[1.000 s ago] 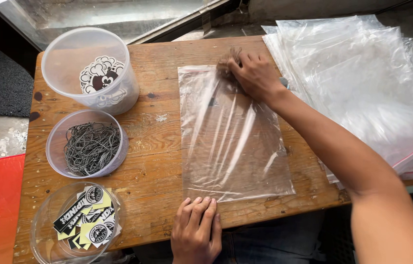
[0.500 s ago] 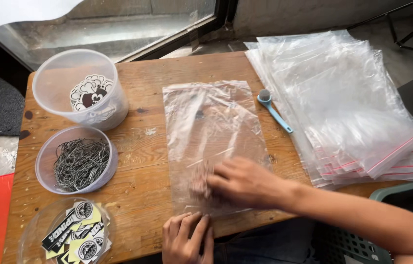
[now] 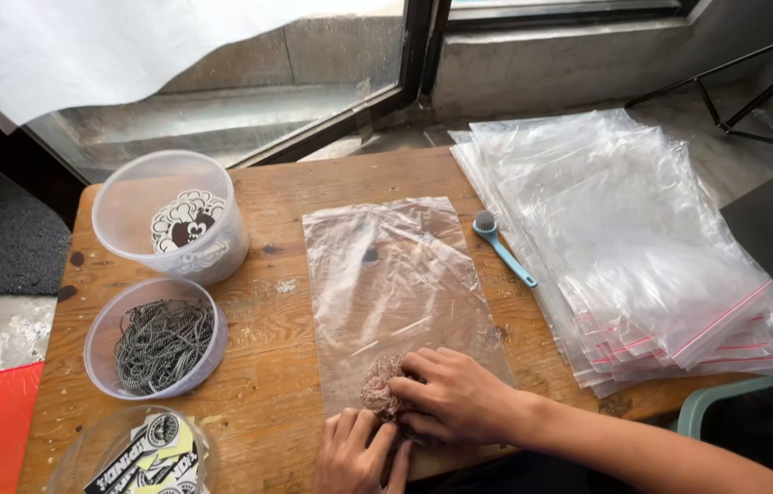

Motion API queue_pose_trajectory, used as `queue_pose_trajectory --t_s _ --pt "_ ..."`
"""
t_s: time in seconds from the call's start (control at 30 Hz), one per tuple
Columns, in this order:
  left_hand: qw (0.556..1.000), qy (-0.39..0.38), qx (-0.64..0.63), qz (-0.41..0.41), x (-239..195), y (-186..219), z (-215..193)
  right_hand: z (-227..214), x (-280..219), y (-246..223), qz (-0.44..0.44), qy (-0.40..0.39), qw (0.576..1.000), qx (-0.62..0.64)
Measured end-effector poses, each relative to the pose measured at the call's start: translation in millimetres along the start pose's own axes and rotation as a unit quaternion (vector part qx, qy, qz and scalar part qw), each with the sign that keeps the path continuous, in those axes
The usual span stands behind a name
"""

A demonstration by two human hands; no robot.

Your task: The person cleans a black bag with a brush, then attaches a decorative sticker to the bag's zipper. Finally, they place a brown fibrous object into a clear plastic bag and seal it.

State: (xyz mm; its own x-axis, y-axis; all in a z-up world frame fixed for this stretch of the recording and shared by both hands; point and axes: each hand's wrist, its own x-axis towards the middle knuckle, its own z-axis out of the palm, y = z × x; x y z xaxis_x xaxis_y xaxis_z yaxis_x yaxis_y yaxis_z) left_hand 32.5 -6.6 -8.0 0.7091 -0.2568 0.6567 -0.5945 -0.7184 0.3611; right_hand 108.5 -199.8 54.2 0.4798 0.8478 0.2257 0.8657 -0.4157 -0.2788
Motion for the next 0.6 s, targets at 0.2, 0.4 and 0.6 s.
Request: queue_pose_trajectory --t_s 0.2,0.4,0.6 --pt "0.996 0.069 0.044 -0.022 -9 -9 30 5 -3 2 -0.001 0.038 0.998 0.040" --pt "0.996 0.042 0.049 -0.053 -14 -17 44 1 -1 0 0.003 0.052 0.996 0.067" --pt "0.999 0.023 -0.003 -0.046 -4 -13 23 5 -4 1 0.005 0.043 0.998 0.051"
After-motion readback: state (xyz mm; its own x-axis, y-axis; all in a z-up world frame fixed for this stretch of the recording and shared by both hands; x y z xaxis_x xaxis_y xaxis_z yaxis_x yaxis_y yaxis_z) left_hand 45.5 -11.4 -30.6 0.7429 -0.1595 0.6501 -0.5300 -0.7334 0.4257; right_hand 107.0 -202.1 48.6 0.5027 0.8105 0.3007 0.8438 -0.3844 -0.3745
